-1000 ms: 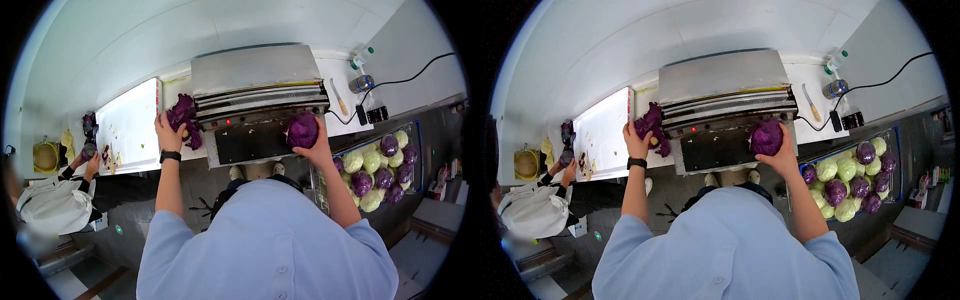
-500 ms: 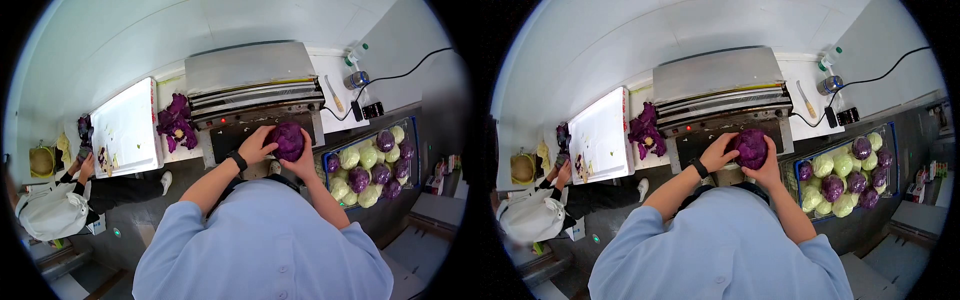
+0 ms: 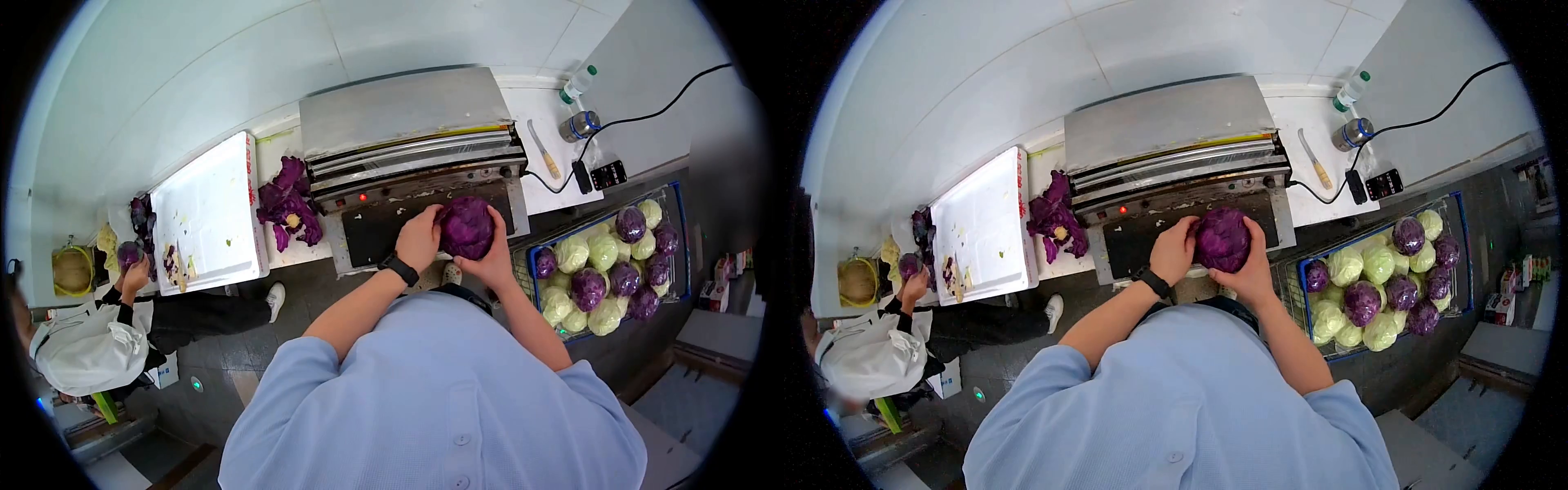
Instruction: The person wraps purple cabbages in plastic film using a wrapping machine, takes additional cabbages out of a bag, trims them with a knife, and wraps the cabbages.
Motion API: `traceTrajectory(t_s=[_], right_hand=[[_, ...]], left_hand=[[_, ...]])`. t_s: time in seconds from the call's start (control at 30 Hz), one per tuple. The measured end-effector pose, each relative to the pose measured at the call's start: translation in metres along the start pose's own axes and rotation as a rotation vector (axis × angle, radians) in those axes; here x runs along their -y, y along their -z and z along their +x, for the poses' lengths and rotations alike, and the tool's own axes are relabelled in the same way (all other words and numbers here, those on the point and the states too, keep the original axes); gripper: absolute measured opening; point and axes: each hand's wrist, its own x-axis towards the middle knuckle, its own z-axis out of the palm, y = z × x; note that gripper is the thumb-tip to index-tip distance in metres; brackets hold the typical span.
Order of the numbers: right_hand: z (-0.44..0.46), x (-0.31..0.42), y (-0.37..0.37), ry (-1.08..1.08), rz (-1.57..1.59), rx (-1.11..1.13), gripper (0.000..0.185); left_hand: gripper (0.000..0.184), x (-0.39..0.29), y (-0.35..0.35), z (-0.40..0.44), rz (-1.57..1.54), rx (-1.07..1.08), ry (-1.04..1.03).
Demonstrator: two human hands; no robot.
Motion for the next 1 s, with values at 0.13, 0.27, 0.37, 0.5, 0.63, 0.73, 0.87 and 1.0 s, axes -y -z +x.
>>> traceTrajectory(t_s=[0.13, 0.27, 0.37, 0.5, 0.63, 0.73, 0.87, 1.0], right_hand=[[0.0, -0.007, -0.001, 0.014, 0.018, -0.01, 0.112], [0.0, -0.008, 0.003, -0.079, 0.294, -0.032, 0.113], [-0.001, -0.023, 0.017, -0.221, 0.548, -0.101, 0.119], [-0.014, -0.007, 0.038, -0.199, 0.741, -0.137, 0.122], [-0.016, 0.025, 0.042, -0.063, 0.549, -0.069, 0.123], [-0.017, 0.031, 0.029, 0.05, 0.375, -0.035, 0.126], [0.003, 0.047, 0.016, 0.458, 0.044, 0.01, 0.115], [0.014, 0.075, 0.006, 0.565, 0.004, 0.076, 0.11]], left_hand=[[0.027, 0.0, 0.001, 0.003, -0.055, -0.017, 0.06], [0.023, 0.034, -0.013, 0.012, -0.394, -0.028, 0.238], [0.021, 0.05, -0.007, 0.012, -0.743, -0.119, 0.384], [0.022, 0.03, 0.069, -0.009, -0.755, -0.218, 0.287], [0.05, 0.057, 0.151, -0.043, -0.051, -0.52, 0.22], [0.052, 0.064, 0.18, -0.052, 0.51, -0.65, -0.006], [0.045, -0.033, 0.158, -0.037, -0.102, -0.205, 0.037], [0.04, -0.09, 0.131, -0.023, -0.077, -0.009, -0.324]])
